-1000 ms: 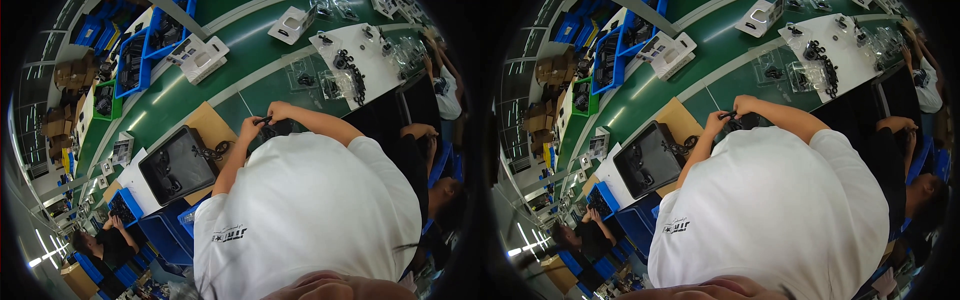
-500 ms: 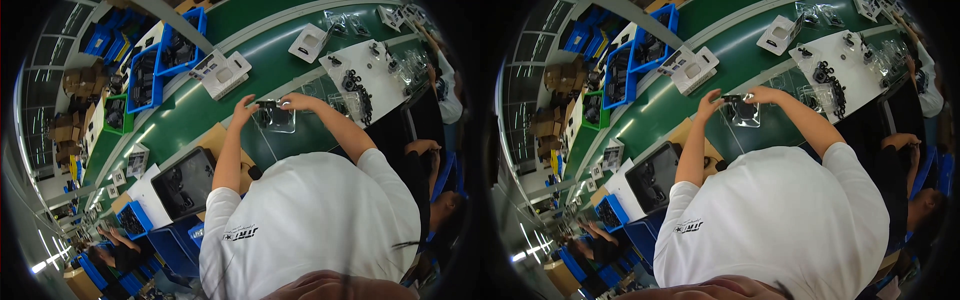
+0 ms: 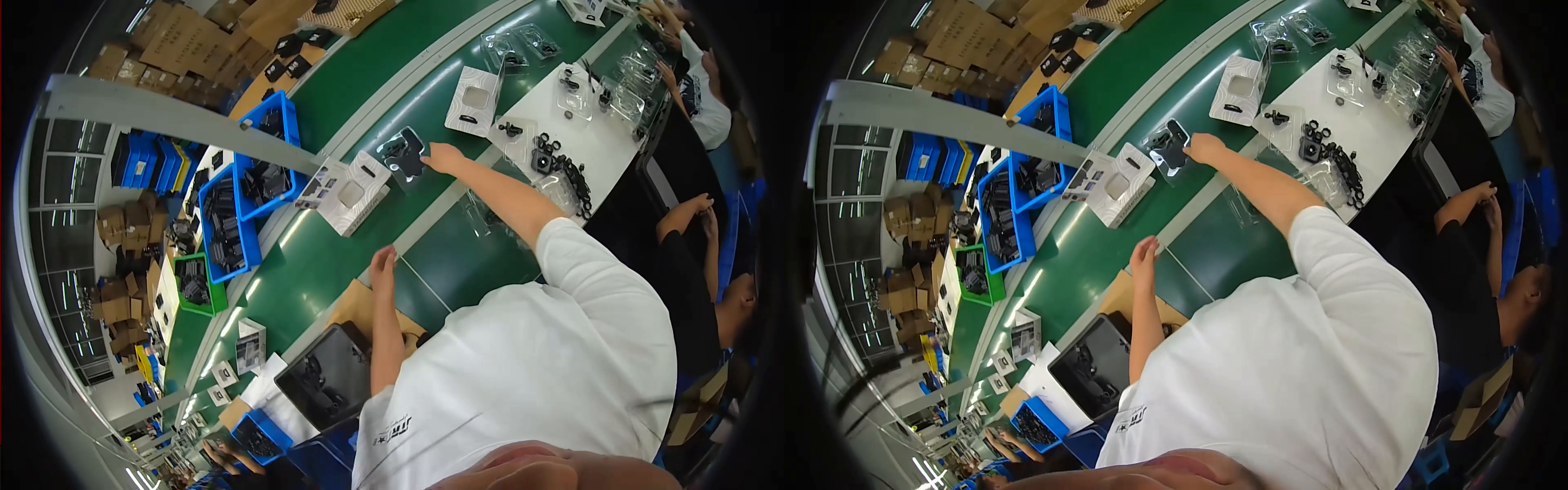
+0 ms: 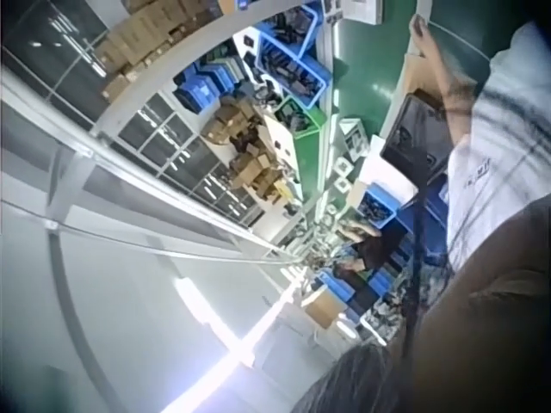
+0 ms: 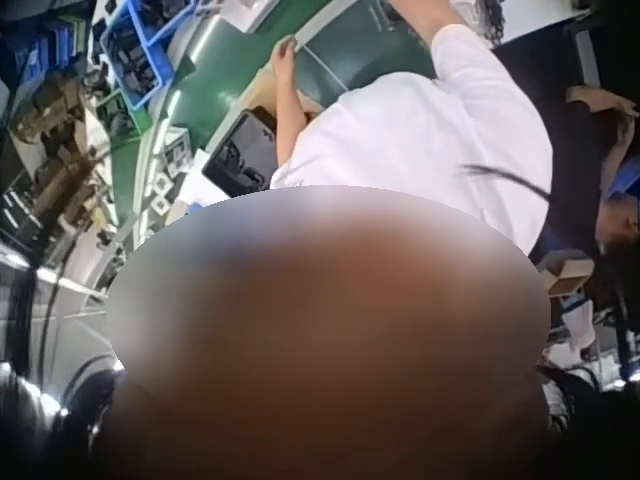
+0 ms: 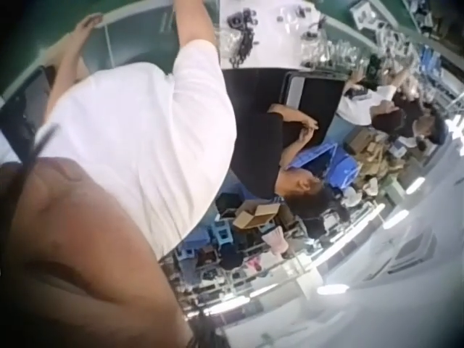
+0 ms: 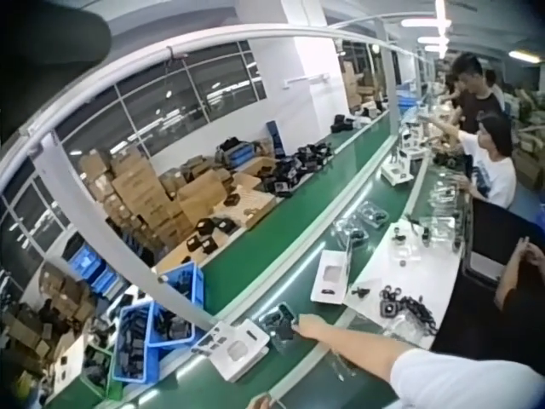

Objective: The worker is picking up small electronic components and placing them into slots in plastic trays on an assembly line.

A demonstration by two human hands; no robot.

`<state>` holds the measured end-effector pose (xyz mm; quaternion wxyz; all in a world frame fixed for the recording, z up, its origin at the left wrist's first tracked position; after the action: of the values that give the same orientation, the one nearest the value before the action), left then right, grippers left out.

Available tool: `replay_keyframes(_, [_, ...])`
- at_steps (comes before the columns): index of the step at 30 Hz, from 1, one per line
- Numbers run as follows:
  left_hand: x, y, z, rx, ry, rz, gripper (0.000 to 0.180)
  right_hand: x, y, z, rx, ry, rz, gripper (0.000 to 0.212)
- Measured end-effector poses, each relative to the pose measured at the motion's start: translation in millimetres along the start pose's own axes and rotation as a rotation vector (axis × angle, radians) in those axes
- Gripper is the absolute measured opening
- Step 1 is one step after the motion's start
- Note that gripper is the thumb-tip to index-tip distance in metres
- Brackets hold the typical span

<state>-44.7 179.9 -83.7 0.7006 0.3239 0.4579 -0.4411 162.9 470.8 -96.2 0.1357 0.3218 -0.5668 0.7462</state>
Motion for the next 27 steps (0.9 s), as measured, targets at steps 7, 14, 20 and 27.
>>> replay_keyframes(7, [-10.3,-37.8,8.5,-0.186,-0.025,0.063,0.026,1.8,-251.3,-79.4,-0.454,-0.047,-0.034,0.034])
replay_keyframes(14, [3.1,-43.0,-16.7,-0.258,-0.134,0.013,0.023,-275.5,-318.5,-226.1,-0.312,0.259,0.555,0.034])
replay_keyframes(20, [46.1,-61.7,-9.5,-0.365,-0.287,-0.024,0.025,-325.1,-231.5,-236.7,-0.367,0.271,0.462,0.039])
replay_keyframes(27, [29.4,-22.5,-31.0,-0.086,-0.203,-0.037,0.022,-473.4,-264.6,-221.5,-0.401,0.055,-0.102,0.033])
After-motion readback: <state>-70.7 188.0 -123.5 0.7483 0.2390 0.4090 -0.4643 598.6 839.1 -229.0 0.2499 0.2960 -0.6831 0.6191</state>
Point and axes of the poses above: each hand's wrist, its own z-axis away from the middle knuckle, its own y-axis out of the palm, x = y × z, the point moved 7 cm from there along -z, towards the middle knuckle, and after that the axes turned 7 degrees about z, right-handed, at the moved point
